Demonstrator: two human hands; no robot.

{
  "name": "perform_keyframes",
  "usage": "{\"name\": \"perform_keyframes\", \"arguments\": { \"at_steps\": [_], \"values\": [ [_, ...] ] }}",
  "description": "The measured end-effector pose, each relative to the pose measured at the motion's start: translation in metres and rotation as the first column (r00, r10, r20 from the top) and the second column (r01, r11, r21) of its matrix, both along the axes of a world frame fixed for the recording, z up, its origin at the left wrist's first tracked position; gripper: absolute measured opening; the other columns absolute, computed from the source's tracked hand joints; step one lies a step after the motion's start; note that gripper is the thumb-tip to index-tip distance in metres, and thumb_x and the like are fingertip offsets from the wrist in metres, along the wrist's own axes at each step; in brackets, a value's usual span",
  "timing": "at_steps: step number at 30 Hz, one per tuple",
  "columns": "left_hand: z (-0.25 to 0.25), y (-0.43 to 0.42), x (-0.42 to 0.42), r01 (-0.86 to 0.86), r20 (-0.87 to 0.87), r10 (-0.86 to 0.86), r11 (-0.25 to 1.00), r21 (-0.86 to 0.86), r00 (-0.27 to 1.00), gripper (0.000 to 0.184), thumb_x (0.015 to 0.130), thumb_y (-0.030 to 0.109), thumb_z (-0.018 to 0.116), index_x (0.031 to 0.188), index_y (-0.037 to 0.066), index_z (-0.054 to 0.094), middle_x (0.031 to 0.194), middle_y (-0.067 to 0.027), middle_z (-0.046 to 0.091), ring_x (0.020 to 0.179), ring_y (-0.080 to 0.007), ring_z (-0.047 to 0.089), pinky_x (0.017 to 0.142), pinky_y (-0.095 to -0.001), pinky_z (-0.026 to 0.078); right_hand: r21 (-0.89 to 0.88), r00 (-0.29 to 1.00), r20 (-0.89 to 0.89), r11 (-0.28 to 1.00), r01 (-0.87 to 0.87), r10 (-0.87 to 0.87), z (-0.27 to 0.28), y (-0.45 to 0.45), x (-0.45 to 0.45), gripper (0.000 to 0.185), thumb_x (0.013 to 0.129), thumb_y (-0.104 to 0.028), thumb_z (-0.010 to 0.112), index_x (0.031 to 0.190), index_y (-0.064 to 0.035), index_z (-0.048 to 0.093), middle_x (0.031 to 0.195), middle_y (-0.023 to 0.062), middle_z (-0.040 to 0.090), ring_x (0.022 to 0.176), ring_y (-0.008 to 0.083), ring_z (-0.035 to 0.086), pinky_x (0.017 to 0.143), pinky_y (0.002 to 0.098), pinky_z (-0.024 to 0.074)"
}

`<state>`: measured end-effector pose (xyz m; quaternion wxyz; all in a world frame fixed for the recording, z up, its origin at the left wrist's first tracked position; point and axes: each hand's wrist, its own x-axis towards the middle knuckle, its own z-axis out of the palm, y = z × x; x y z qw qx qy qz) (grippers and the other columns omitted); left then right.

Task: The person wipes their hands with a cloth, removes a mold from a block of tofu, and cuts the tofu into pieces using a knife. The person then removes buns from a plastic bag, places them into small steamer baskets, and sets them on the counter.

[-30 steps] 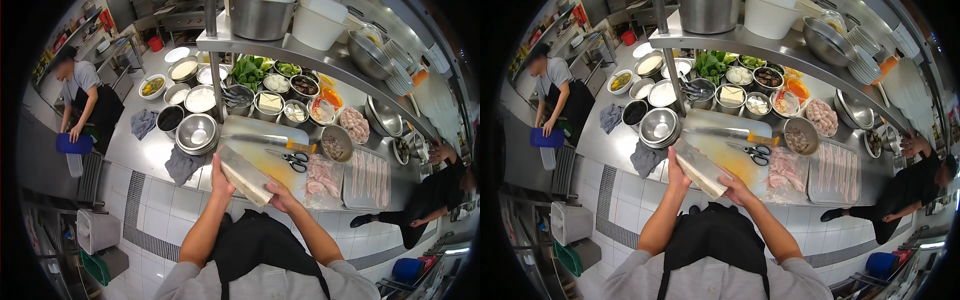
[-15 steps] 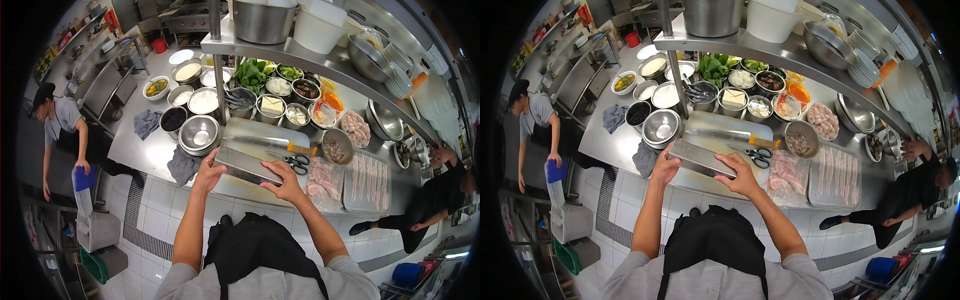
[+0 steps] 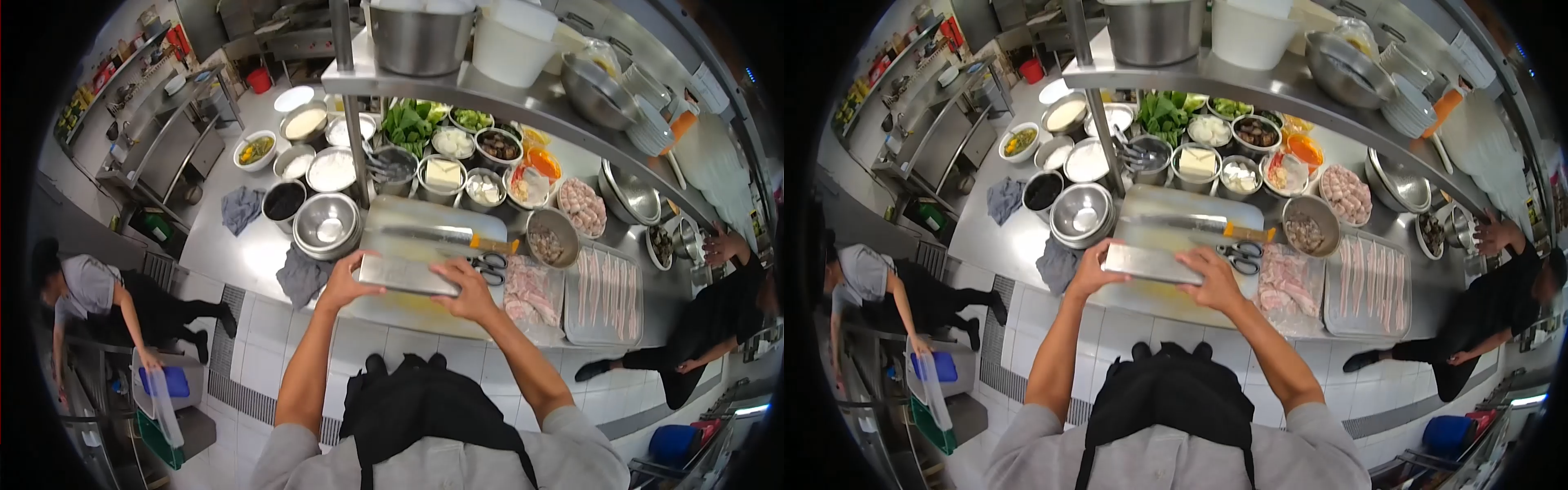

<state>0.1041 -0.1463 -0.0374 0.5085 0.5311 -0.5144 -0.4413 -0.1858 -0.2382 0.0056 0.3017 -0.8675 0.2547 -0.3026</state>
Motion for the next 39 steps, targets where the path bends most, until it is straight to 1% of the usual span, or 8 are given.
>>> {"name": "perform_keyframes", "arguments": {
  "at_steps": [12, 14, 18, 21, 24, 28, 36, 39],
  "values": [
    [0.028, 0.017, -0.014, -0.033, 0.083, 0.036, 0.999, -0.034, 0.996, 0.071, 0.057, 0.008, 0.092, 0.120, 0.002, 0.060, 0.105, -0.0070, 0.068, 0.102, -0.0163, 0.063, 0.093, -0.0313, 0.049, -0.014, 0.999, 0.032, 1.000, -0.016, 0.016, -0.011, 0.008, -0.004, 0.068, 0.056, -0.013, 0.089, 0.120, -0.0122, 0.066, 0.107, 0.0135, 0.062, 0.101, 0.0317, 0.061, 0.086, 0.0382, 0.0507],
    [0.009, -0.004, -0.004, 0.026, 0.516, -0.032, 0.999, 0.018, 0.856, 0.068, 0.057, 0.008, 0.092, 0.118, 0.004, 0.062, 0.105, -0.0079, 0.069, 0.099, -0.0169, 0.064, 0.090, -0.0317, 0.050, -0.116, 0.995, -0.103, 0.993, -0.030, 0.018, -0.034, -0.010, 0.002, 0.066, 0.057, -0.011, 0.087, 0.120, -0.0114, 0.066, 0.107, 0.0129, 0.062, 0.099, 0.0325, 0.061, 0.086, 0.0382, 0.0506],
    [0.030, 0.016, -0.017, -0.004, 0.261, 0.001, 1.000, 0.009, 0.965, 0.065, 0.057, 0.006, 0.090, 0.116, 0.003, 0.064, 0.104, -0.0126, 0.069, 0.096, -0.0214, 0.066, 0.088, -0.0305, 0.051, 0.008, 1.000, 0.018, 1.000, -0.007, 0.007, -0.012, 0.009, -0.007, 0.065, 0.059, -0.012, 0.086, 0.120, -0.0111, 0.066, 0.107, 0.0136, 0.061, 0.098, 0.0346, 0.059, 0.087, 0.0394, 0.0490],
    [0.009, 0.002, -0.010, 0.039, 0.512, -0.051, 0.999, 0.034, 0.858, 0.065, 0.057, 0.008, 0.090, 0.117, 0.005, 0.066, 0.099, -0.0074, 0.069, 0.094, -0.0177, 0.065, 0.087, -0.0304, 0.050, 0.023, 0.999, -0.048, 1.000, 0.008, -0.007, -0.039, 0.010, -0.011, 0.067, 0.059, -0.013, 0.087, 0.122, -0.0123, 0.065, 0.109, 0.0136, 0.061, 0.103, 0.0338, 0.059, 0.089, 0.0390, 0.0488],
    [0.009, 0.013, -0.011, 0.010, 0.323, 0.008, 0.999, -0.053, 0.946, 0.067, 0.057, 0.008, 0.089, 0.119, 0.007, 0.064, 0.105, -0.0081, 0.068, 0.092, -0.0190, 0.063, 0.084, -0.0317, 0.050, 0.062, 1.000, 0.018, 0.998, -0.019, 0.017, -0.028, 0.006, -0.008, 0.066, 0.060, -0.013, 0.085, 0.123, -0.0129, 0.064, 0.108, 0.0138, 0.060, 0.105, 0.0343, 0.057, 0.091, 0.0410, 0.0477],
    [0.042, 0.005, -0.015, 0.063, 0.373, -0.069, 0.998, 0.028, 0.925, 0.072, 0.060, 0.004, 0.088, 0.124, 0.007, 0.057, 0.117, -0.0096, 0.066, 0.108, -0.0273, 0.064, 0.092, -0.0368, 0.049, 0.044, 0.994, -0.104, 0.999, -0.018, 0.022, -0.020, -0.011, 0.001, 0.068, 0.059, -0.008, 0.085, 0.123, -0.0090, 0.063, 0.108, 0.0138, 0.060, 0.099, 0.0322, 0.060, 0.088, 0.0374, 0.0491],
    [0.141, 0.008, -0.036, 0.141, 0.510, -0.031, 0.974, -0.179, 0.860, 0.092, 0.057, 0.005, 0.090, 0.138, 0.013, 0.046, 0.119, -0.0042, 0.064, 0.109, -0.0294, 0.057, 0.097, -0.0364, 0.046, 0.116, 0.993, 0.045, 0.988, 0.106, -0.112, 0.002, 0.022, 0.017, 0.065, 0.060, -0.006, 0.085, 0.119, -0.0066, 0.060, 0.103, 0.0130, 0.056, 0.095, 0.0307, 0.058, 0.082, 0.0378, 0.0501],
    [0.136, 0.005, -0.048, 0.070, 0.292, 0.039, 0.933, -0.353, 0.956, 0.097, 0.055, 0.012, 0.095, 0.137, 0.009, 0.045, 0.115, -0.0075, 0.064, 0.106, -0.0210, 0.059, 0.092, -0.0341, 0.048, 0.088, 0.976, 0.182, 0.990, 0.109, -0.123, 0.003, 0.022, 0.024, 0.068, 0.058, -0.010, 0.089, 0.117, -0.0044, 0.055, 0.103, 0.0126, 0.059, 0.097, 0.0282, 0.059, 0.086, 0.0372, 0.0495]
  ]
}}
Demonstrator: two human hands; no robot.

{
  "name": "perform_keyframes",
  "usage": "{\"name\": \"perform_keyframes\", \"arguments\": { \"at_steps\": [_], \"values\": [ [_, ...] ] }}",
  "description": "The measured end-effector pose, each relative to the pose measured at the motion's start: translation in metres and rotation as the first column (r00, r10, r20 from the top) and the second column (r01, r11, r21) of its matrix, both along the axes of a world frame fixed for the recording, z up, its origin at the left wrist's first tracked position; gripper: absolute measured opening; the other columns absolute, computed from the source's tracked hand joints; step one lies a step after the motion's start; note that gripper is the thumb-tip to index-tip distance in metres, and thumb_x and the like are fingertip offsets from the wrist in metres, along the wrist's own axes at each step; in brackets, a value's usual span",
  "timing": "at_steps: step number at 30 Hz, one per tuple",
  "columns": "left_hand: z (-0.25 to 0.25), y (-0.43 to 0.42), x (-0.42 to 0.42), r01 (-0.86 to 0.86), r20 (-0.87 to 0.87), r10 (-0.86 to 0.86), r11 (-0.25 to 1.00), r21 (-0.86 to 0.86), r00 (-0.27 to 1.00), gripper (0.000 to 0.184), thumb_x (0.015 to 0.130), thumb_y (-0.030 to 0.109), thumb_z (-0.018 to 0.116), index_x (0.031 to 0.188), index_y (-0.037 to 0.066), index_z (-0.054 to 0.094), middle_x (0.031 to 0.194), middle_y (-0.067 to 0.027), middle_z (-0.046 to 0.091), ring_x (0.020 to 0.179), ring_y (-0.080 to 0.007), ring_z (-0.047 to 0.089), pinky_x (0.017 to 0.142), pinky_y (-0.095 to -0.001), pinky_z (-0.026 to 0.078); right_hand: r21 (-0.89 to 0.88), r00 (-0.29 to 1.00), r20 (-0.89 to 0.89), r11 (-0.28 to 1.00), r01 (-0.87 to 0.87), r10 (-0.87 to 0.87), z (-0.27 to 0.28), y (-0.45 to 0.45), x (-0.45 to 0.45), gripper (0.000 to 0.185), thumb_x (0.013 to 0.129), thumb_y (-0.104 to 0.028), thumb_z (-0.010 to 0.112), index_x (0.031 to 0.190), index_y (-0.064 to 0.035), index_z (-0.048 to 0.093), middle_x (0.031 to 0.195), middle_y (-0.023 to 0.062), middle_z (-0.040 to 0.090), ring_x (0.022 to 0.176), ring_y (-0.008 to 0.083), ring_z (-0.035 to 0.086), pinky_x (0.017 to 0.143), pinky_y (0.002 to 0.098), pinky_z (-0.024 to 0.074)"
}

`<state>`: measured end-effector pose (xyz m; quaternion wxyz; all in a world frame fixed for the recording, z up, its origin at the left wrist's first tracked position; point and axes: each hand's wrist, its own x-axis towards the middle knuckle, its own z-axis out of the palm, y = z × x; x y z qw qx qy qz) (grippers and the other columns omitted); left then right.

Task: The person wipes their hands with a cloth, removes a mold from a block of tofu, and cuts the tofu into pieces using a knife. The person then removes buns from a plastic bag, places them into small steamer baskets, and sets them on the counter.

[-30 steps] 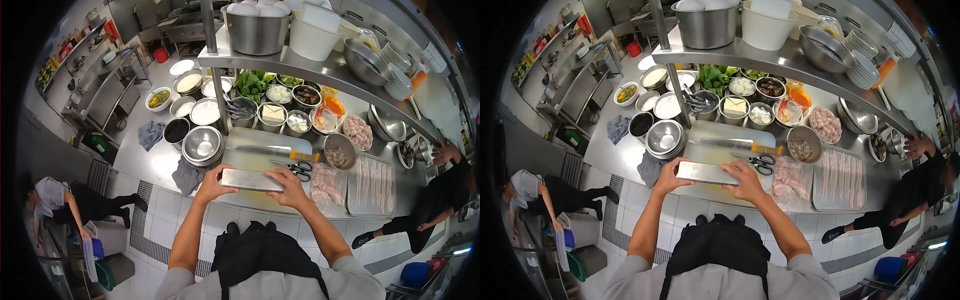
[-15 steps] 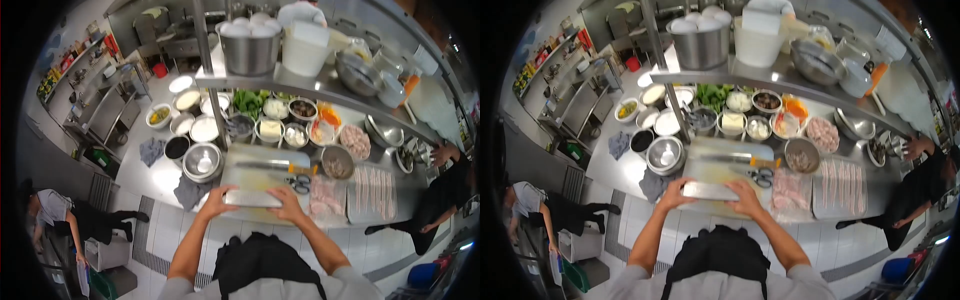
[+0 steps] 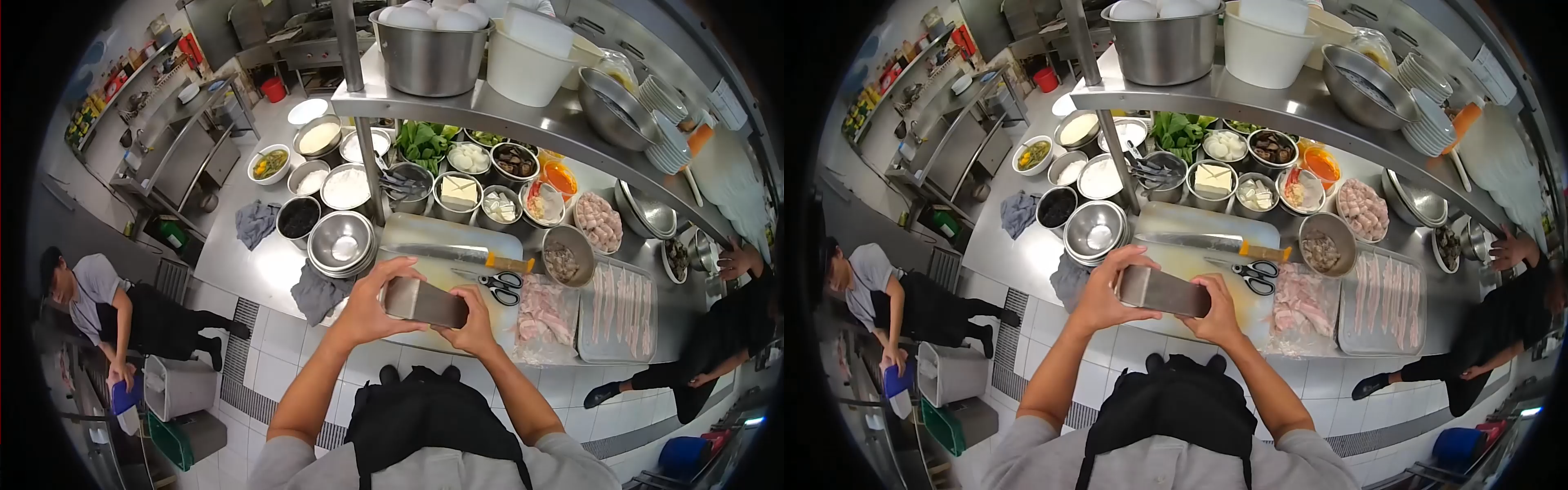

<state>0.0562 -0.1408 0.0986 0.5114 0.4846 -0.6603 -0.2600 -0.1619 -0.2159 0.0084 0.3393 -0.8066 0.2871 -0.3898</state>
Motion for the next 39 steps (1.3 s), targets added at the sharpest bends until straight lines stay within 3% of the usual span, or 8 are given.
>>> {"name": "perform_keyframes", "arguments": {
  "at_steps": [3, 6, 12, 15, 17, 26, 32, 39],
  "values": [
    [-0.038, -0.012, -0.013, -0.079, -0.350, 0.055, 0.995, -0.055, 0.935, 0.096, 0.056, 0.014, 0.096, 0.136, 0.007, 0.044, 0.111, -0.0078, 0.061, 0.104, -0.0176, 0.059, 0.089, -0.0322, 0.050, 0.356, 0.990, 0.135, 0.931, -0.077, 0.030, -0.036, 0.002, 0.006, 0.072, 0.059, -0.012, 0.092, 0.119, -0.0040, 0.054, 0.107, 0.0107, 0.062, 0.101, 0.0231, 0.061, 0.091, 0.0345, 0.0483],
    [-0.051, -0.010, -0.014, -0.079, -0.364, 0.092, 0.996, 0.050, 0.927, 0.097, 0.055, 0.015, 0.097, 0.135, 0.005, 0.043, 0.109, -0.0083, 0.058, 0.103, -0.0170, 0.058, 0.090, -0.0310, 0.050, 0.452, 0.989, 0.114, 0.882, -0.134, 0.092, -0.056, 0.003, 0.005, 0.076, 0.062, -0.003, 0.090, 0.125, -0.0038, 0.049, 0.117, 0.0082, 0.059, 0.111, 0.0172, 0.056, 0.095, 0.0318, 0.0452],
    [-0.042, -0.004, -0.018, -0.035, -0.437, 0.029, 0.999, -0.005, 0.899, 0.095, 0.058, 0.013, 0.096, 0.135, 0.004, 0.042, 0.112, -0.0103, 0.059, 0.106, -0.0170, 0.058, 0.092, -0.0309, 0.049, 0.470, 0.976, 0.200, 0.865, -0.175, 0.089, -0.048, 0.000, 0.005, 0.077, 0.059, -0.015, 0.094, 0.123, -0.0033, 0.052, 0.111, 0.0105, 0.063, 0.108, 0.0212, 0.060, 0.095, 0.0341, 0.0467],
    [-0.088, -0.001, -0.017, 0.049, -0.608, 0.011, 0.995, 0.082, 0.794, 0.089, 0.060, 0.008, 0.094, 0.133, 0.002, 0.045, 0.114, -0.0106, 0.061, 0.111, -0.0166, 0.057, 0.094, -0.0311, 0.049, 0.422, 0.985, 0.117, 0.892, -0.164, 0.126, -0.100, -0.009, 0.004, 0.079, 0.059, -0.015, 0.094, 0.125, -0.0040, 0.052, 0.112, 0.0105, 0.063, 0.107, 0.0221, 0.061, 0.095, 0.0348, 0.0467],
    [-0.129, -0.004, -0.014, 0.116, -0.582, 0.124, 0.927, 0.357, 0.803, 0.083, 0.061, 0.003, 0.092, 0.131, 0.002, 0.048, 0.116, -0.0093, 0.062, 0.112, -0.0156, 0.058, 0.094, -0.0314, 0.049, 0.439, 0.985, 0.010, 0.884, -0.158, 0.171, -0.107, -0.014, 0.002, 0.079, 0.061, -0.010, 0.093, 0.128, -0.0053, 0.051, 0.115, 0.0074, 0.062, 0.108, 0.0180, 0.058, 0.098, 0.0331, 0.0444],
    [-0.110, 0.021, -0.003, -0.085, -0.491, 0.172, 0.977, 0.194, 0.854, 0.074, 0.059, 0.007, 0.094, 0.119, 0.003, 0.053, 0.108, -0.0050, 0.063, 0.103, -0.0133, 0.061, 0.090, -0.0301, 0.050, 0.153, 0.961, -0.174, 0.970, -0.189, 0.215, -0.020, -0.014, 0.000, 0.077, 0.057, -0.025, 0.093, 0.122, -0.0023, 0.059, 0.112, 0.0157, 0.066, 0.103, 0.0279, 0.066, 0.092, 0.0343, 0.0496],
    [-0.192, 0.030, 0.011, -0.133, -0.556, 0.354, 0.908, 0.397, 0.752, 0.064, 0.062, 0.006, 0.091, 0.115, 0.003, 0.056, 0.104, -0.0037, 0.064, 0.099, -0.0136, 0.061, 0.087, -0.0291, 0.050, 0.182, 0.885, -0.363, 0.953, -0.242, 0.294, -0.060, -0.042, 0.005, 0.071, 0.060, -0.028, 0.090, 0.121, -0.0056, 0.063, 0.110, 0.0152, 0.068, 0.101, 0.0305, 0.065, 0.091, 0.0358, 0.0501],
    [-0.166, 0.058, 0.016, -0.141, -0.594, 0.333, 0.927, 0.347, 0.732, 0.063, 0.062, 0.007, 0.091, 0.115, 0.001, 0.057, 0.104, -0.0049, 0.065, 0.097, -0.0145, 0.062, 0.087, -0.0292, 0.050, 0.212, 0.892, -0.315, 0.940, -0.266, 0.324, -0.012, -0.021, 0.007, 0.072, 0.057, -0.027, 0.090, 0.121, -0.0089, 0.064, 0.104, 0.0134, 0.068, 0.095, 0.0317, 0.064, 0.086, 0.0377, 0.0500]
  ]
}}
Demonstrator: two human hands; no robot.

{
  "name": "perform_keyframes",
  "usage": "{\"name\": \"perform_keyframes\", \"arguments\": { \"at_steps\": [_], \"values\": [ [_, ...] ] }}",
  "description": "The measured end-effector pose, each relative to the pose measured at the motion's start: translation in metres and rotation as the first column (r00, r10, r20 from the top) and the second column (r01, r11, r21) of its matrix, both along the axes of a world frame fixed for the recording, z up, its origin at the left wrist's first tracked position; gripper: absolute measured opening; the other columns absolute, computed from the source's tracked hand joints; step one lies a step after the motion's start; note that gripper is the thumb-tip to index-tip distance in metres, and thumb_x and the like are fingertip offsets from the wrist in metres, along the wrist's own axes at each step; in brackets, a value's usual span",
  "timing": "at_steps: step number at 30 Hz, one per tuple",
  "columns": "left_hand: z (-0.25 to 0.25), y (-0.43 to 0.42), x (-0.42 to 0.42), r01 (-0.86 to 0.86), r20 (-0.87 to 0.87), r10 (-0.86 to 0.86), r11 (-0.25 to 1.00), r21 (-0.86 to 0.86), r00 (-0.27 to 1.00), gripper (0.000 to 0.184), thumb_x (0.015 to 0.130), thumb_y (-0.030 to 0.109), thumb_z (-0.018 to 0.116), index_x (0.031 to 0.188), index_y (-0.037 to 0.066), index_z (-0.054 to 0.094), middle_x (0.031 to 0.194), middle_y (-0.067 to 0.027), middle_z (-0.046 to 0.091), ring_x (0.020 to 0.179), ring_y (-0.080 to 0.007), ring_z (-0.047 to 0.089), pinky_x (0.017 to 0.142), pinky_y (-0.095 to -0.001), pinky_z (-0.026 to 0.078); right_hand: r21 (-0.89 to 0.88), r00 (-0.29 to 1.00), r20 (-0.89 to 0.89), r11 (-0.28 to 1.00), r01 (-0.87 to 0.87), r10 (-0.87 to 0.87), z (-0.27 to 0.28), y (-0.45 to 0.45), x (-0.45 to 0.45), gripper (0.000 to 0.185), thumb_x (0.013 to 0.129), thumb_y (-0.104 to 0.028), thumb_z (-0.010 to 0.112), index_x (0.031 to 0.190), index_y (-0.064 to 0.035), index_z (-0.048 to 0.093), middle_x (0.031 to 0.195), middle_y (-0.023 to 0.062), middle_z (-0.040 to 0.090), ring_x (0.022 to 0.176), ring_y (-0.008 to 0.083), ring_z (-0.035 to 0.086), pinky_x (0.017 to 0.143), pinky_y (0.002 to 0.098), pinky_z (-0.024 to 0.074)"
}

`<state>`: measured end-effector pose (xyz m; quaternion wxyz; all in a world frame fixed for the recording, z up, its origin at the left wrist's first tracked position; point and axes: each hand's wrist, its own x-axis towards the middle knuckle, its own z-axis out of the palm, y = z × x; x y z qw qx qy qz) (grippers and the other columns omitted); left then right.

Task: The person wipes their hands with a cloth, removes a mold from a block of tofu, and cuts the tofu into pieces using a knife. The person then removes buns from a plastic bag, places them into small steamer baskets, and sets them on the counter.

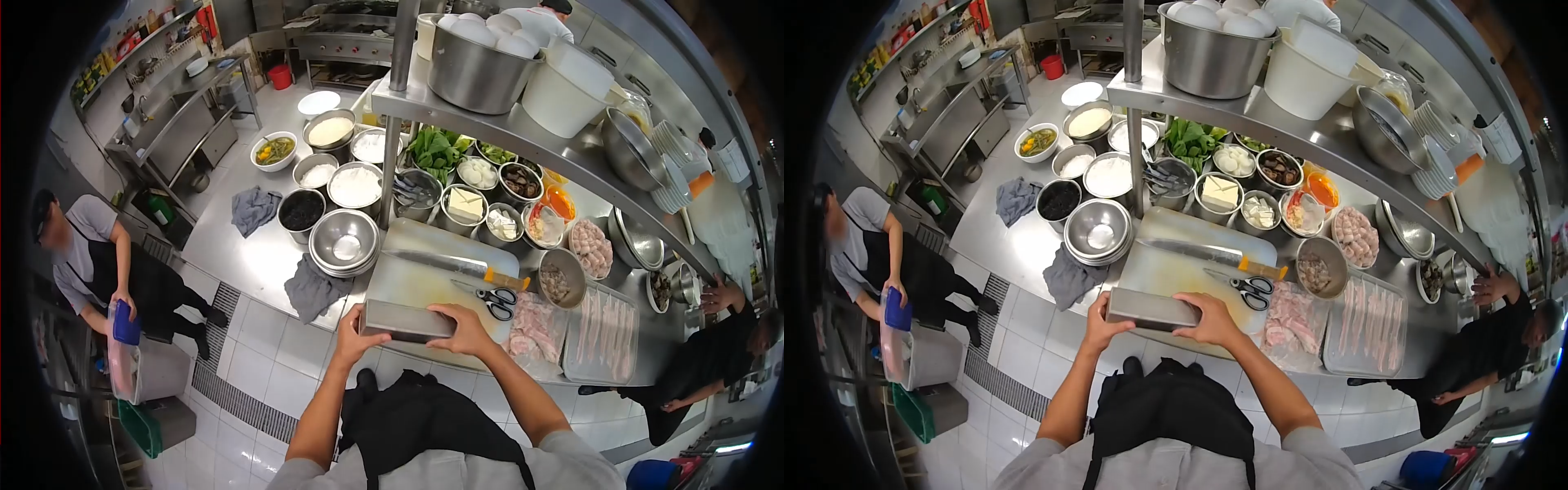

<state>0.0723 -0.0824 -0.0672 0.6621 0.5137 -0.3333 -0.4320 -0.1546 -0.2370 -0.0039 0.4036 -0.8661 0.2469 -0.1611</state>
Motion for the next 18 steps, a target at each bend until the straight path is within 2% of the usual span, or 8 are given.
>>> {"name": "perform_keyframes", "arguments": {
  "at_steps": [3, 6, 7, 10, 12, 14, 15, 18],
  "values": [
    [-0.001, -0.005, 0.002, 0.036, 0.162, -0.046, 0.997, 0.061, 0.986, 0.065, 0.062, 0.010, 0.093, 0.115, 0.000, 0.058, 0.105, -0.0059, 0.065, 0.097, -0.0149, 0.063, 0.087, -0.0300, 0.051, -0.172, 0.988, -0.144, 0.982, -0.075, 0.051, -0.007, 0.000, 0.004, 0.071, 0.058, -0.029, 0.089, 0.121, -0.0100, 0.064, 0.105, 0.0136, 0.068, 0.095, 0.0323, 0.064, 0.086, 0.0385, 0.0500],
    [0.025, -0.003, 0.001, 0.053, 0.055, -0.057, 0.996, 0.071, 0.997, 0.066, 0.061, 0.013, 0.094, 0.116, -0.001, 0.059, 0.105, -0.0070, 0.066, 0.098, -0.0154, 0.063, 0.088, -0.0310, 0.051, -0.122, 1.000, 0.003, 0.992, -0.015, 0.016, 0.001, 0.006, -0.006, 0.071, 0.057, -0.030, 0.090, 0.121, -0.0121, 0.065, 0.106, 0.0137, 0.068, 0.096, 0.0333, 0.063, 0.087, 0.0403, 0.0496],
    [0.004, -0.013, 0.007, 0.068, 0.184, -0.087, 0.992, 0.111, 0.979, 0.067, 0.062, 0.014, 0.094, 0.117, -0.001, 0.059, 0.105, -0.0075, 0.066, 0.100, -0.0160, 0.063, 0.089, -0.0308, 0.050, -0.109, 0.996, -0.087, 0.994, 0.008, -0.018, -0.008, 0.001, -0.002, 0.070, 0.056, -0.030, 0.090, 0.120, -0.0139, 0.066, 0.107, 0.0125, 0.069, 0.096, 0.0335, 0.063, 0.087, 0.0412, 0.0491],
    [0.012, -0.023, 0.006, 0.113, 0.202, -0.110, 0.994, -0.003, 0.973, 0.067, 0.062, 0.014, 0.094, 0.117, -0.002, 0.059, 0.106, -0.0080, 0.066, 0.101, -0.0164, 0.063, 0.091, -0.0308, 0.050, -0.210, 0.993, -0.099, 0.977, 0.039, -0.061, 0.009, 0.000, -0.006, 0.071, 0.053, -0.029, 0.091, 0.119, -0.0142, 0.067, 0.106, 0.0114, 0.069, 0.096, 0.0331, 0.062, 0.087, 0.0404, 0.0486],
    [0.011, -0.013, 0.001, 0.150, 0.116, -0.154, 0.988, 0.038, 0.981, 0.068, 0.062, 0.013, 0.094, 0.118, -0.002, 0.058, 0.107, -0.0085, 0.065, 0.103, -0.0168, 0.062, 0.092, -0.0311, 0.049, -0.178, 0.995, -0.029, 0.980, 0.088, -0.095, 0.004, 0.014, -0.016, 0.072, 0.051, -0.026, 0.091, 0.117, -0.0140, 0.067, 0.104, 0.0107, 0.070, 0.096, 0.0323, 0.061, 0.087, 0.0396, 0.0483],
    [0.015, -0.034, 0.009, 0.156, 0.283, -0.170, 0.985, 0.071, 0.944, 0.070, 0.060, 0.013, 0.095, 0.117, -0.002, 0.059, 0.108, -0.0091, 0.065, 0.105, -0.0166, 0.061, 0.094, -0.0306, 0.048, -0.287, 0.990, -0.093, 0.955, 0.072, -0.102, 0.007, -0.003, -0.005, 0.070, 0.050, -0.021, 0.090, 0.116, -0.0143, 0.068, 0.103, 0.0106, 0.070, 0.095, 0.0314, 0.060, 0.087, 0.0401, 0.0476],
    [0.010, -0.038, 0.011, 0.167, 0.266, -0.150, 0.985, -0.042, 0.952, 0.071, 0.060, 0.016, 0.095, 0.118, -0.001, 0.058, 0.109, -0.0089, 0.065, 0.106, -0.0163, 0.061, 0.094, -0.0303, 0.047, -0.282, 0.994, 0.020, 0.953, 0.109, -0.108, 0.016, 0.000, -0.009, 0.067, 0.053, -0.020, 0.088, 0.116, -0.0140, 0.068, 0.101, 0.0100, 0.069, 0.094, 0.0311, 0.059, 0.084, 0.0408, 0.0470],
    [0.006, -0.043, 0.014, 0.169, 0.303, -0.182, 0.983, 0.067, 0.935, 0.071, 0.060, 0.016, 0.095, 0.117, -0.002, 0.059, 0.110, -0.0088, 0.065, 0.105, -0.0163, 0.061, 0.094, -0.0303, 0.048, -0.273, 0.985, -0.101, 0.956, 0.110, -0.142, 0.022, -0.001, -0.006, 0.067, 0.055, -0.019, 0.087, 0.118, -0.0145, 0.066, 0.099, 0.0094, 0.069, 0.092, 0.0307, 0.059, 0.081, 0.0409, 0.0464]
  ]
}}
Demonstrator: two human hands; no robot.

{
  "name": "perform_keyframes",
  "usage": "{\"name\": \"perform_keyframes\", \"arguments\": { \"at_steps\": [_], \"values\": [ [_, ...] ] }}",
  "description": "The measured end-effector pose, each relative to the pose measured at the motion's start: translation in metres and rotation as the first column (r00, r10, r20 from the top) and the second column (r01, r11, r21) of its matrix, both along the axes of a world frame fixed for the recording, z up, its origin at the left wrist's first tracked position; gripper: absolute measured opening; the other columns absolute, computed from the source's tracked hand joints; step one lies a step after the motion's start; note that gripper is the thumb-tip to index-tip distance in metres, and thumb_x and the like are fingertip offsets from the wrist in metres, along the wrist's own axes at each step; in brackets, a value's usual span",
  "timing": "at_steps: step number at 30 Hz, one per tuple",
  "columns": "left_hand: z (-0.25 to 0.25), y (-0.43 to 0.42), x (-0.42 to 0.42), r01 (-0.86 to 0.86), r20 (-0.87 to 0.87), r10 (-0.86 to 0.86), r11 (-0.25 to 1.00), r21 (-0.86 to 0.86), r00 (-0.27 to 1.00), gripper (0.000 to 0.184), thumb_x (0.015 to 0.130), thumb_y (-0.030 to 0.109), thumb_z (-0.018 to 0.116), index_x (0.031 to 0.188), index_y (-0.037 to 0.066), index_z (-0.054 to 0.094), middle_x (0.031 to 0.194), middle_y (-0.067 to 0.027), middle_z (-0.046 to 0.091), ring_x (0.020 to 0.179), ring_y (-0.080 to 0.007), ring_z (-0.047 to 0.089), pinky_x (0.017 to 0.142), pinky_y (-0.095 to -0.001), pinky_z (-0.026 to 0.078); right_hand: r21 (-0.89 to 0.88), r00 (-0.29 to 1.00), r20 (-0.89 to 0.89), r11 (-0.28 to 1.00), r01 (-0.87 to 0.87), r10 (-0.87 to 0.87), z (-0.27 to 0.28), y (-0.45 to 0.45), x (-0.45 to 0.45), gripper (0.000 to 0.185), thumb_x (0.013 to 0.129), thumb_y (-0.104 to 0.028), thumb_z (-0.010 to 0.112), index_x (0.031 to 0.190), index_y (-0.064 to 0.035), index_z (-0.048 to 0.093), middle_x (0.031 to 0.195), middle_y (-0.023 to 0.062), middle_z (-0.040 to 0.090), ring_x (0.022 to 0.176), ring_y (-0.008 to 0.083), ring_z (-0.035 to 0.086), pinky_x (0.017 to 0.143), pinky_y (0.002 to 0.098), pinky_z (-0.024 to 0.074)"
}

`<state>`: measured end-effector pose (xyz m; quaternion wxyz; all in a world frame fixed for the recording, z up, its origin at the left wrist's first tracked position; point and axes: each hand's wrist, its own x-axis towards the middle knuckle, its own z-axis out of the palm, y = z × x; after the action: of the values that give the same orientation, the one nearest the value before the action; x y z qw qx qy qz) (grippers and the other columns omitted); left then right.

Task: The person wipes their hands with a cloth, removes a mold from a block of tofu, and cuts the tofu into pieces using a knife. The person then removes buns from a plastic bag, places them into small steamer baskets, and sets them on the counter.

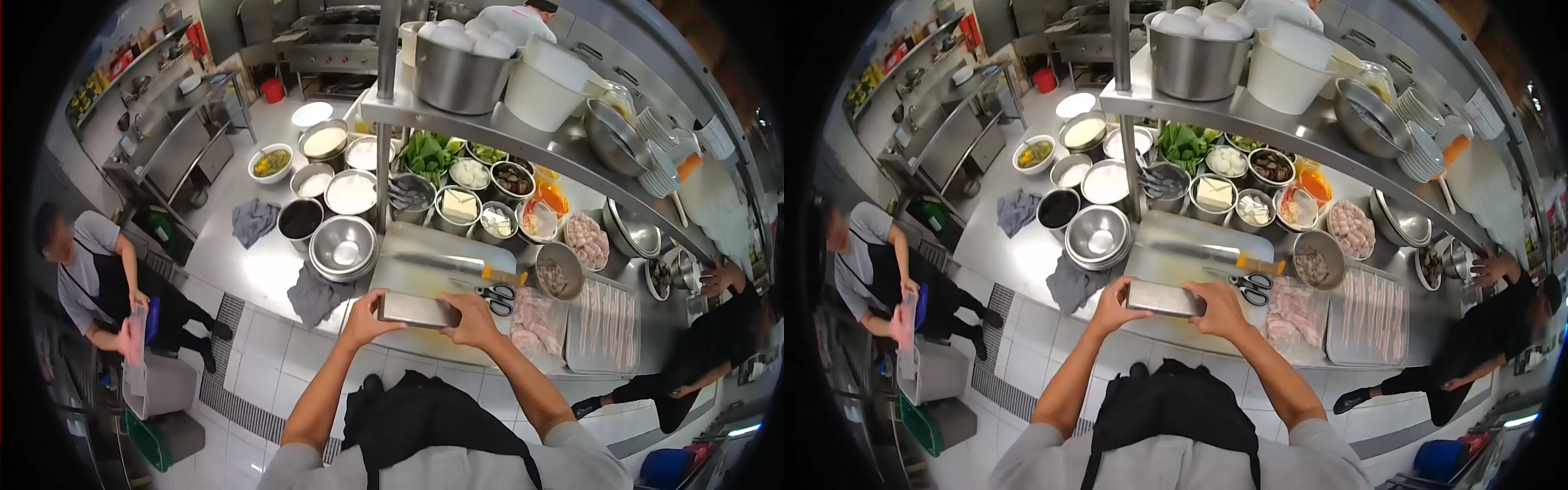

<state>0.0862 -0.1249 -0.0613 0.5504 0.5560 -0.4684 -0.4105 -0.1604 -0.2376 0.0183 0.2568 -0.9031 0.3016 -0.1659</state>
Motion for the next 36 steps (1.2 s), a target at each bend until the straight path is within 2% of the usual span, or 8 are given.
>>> {"name": "perform_keyframes", "arguments": {
  "at_steps": [7, 10, 13, 19, 22, 26, 32, 36],
  "values": [
    [0.009, -0.009, 0.001, 0.036, -0.117, -0.043, 0.997, -0.065, 0.992, 0.067, 0.060, 0.012, 0.094, 0.116, -0.001, 0.060, 0.107, -0.0076, 0.066, 0.102, -0.0146, 0.062, 0.093, -0.0312, 0.048, 0.038, 0.995, 0.068, 0.996, 0.076, -0.079, 0.011, -0.004, -0.006, 0.066, 0.056, -0.020, 0.085, 0.118, -0.0171, 0.065, 0.105, 0.0082, 0.068, 0.093, 0.0329, 0.057, 0.084, 0.0422, 0.0458],
    [0.007, -0.014, 0.004, 0.049, 0.015, -0.048, 0.997, -0.056, 0.999, 0.065, 0.061, 0.012, 0.094, 0.115, -0.001, 0.060, 0.108, -0.0075, 0.066, 0.102, -0.0137, 0.062, 0.093, -0.0300, 0.048, -0.107, 0.998, 0.053, 0.993, 0.048, -0.043, 0.004, -0.005, -0.001, 0.069, 0.051, -0.018, 0.089, 0.115, -0.0139, 0.064, 0.103, 0.0096, 0.067, 0.093, 0.0310, 0.058, 0.082, 0.0397, 0.0468],
    [0.000, -0.012, 0.004, 0.048, 0.003, -0.048, 0.997, -0.063, 0.999, 0.065, 0.061, 0.013, 0.093, 0.115, -0.001, 0.060, 0.108, -0.0077, 0.066, 0.101, -0.0136, 0.062, 0.092, -0.0301, 0.048, 0.030, 0.998, 0.018, 0.998, 0.056, -0.057, -0.004, 0.004, -0.005, 0.070, 0.055, -0.017, 0.086, 0.120, -0.0148, 0.060, 0.110, 0.0102, 0.065, 0.099, 0.0332, 0.056, 0.086, 0.0423, 0.0460],
    [-0.008, -0.011, 0.008, 0.032, 0.009, -0.032, 0.995, -0.089, 0.999, 0.065, 0.060, 0.017, 0.094, 0.113, 0.000, 0.062, 0.102, -0.0069, 0.067, 0.095, -0.0136, 0.062, 0.088, -0.0301, 0.049, -0.028, 0.998, -0.003, 0.998, 0.058, -0.058, -0.018, -0.006, 0.007, 0.072, 0.056, -0.015, 0.087, 0.121, -0.0098, 0.057, 0.116, 0.0114, 0.065, 0.107, 0.0327, 0.060, 0.097, 0.0404, 0.0454],
    [0.001, -0.010, 0.011, 0.031, 0.084, -0.034, 0.999, 0.034, 0.996, 0.065, 0.058, 0.022, 0.095, 0.111, 0.000, 0.064, 0.099, -0.0069, 0.067, 0.093, -0.0140, 0.062, 0.086, -0.0299, 0.049, 0.039, 0.995, 0.064, 0.997, 0.073, -0.075, -0.018, 0.002, 0.010, 0.075, 0.056, -0.012, 0.086, 0.124, -0.0097, 0.053, 0.112, 0.0110, 0.064, 0.105, 0.0349, 0.057, 0.092, 0.0426, 0.0454],
    [0.018, -0.018, 0.009, 0.051, 0.096, -0.045, 0.997, -0.062, 0.994, 0.065, 0.057, 0.024, 0.095, 0.109, 0.000, 0.064, 0.097, -0.0072, 0.067, 0.090, -0.0151, 0.063, 0.084, -0.0296, 0.050, 0.167, 0.995, 0.021, 0.982, 0.091, -0.096, -0.039, 0.005, 0.014, 0.081, 0.058, -0.013, 0.086, 0.129, -0.0103, 0.048, 0.113, 0.0134, 0.063, 0.106, 0.0341, 0.057, 0.094, 0.0426, 0.0455],
    [0.024, -0.028, 0.014, 0.083, 0.096, -0.074, 0.992, -0.093, 0.993, 0.066, 0.058, 0.020, 0.095, 0.111, 0.000, 0.062, 0.099, -0.0070, 0.066, 0.090, -0.0125, 0.063, 0.081, -0.0282, 0.050, 0.061, 0.994, 0.111, 0.998, -0.027, 0.020, -0.041, 0.008, 0.040, 0.091, 0.055, -0.020, 0.089, 0.134, -0.0106, 0.046, 0.114, 0.0161, 0.062, 0.108, 0.0359, 0.058, 0.092, 0.0411, 0.0473],
    [0.020, -0.029, 0.014, 0.116, 0.102, -0.102, 0.983, -0.145, 0.990, 0.069, 0.058, 0.020, 0.095, 0.114, 0.000, 0.061, 0.105, -0.0081, 0.066, 0.096, -0.0153, 0.063, 0.086, -0.0300, 0.050, 0.218, 0.997, -0.065, 0.975, 0.046, -0.032, -0.029, 0.008, 0.066, 0.089, 0.053, -0.026, 0.091, 0.130, -0.0093, 0.049, 0.108, 0.0182, 0.065, 0.100, 0.0379, 0.062, 0.086, 0.0411, 0.0501]
  ]
}}
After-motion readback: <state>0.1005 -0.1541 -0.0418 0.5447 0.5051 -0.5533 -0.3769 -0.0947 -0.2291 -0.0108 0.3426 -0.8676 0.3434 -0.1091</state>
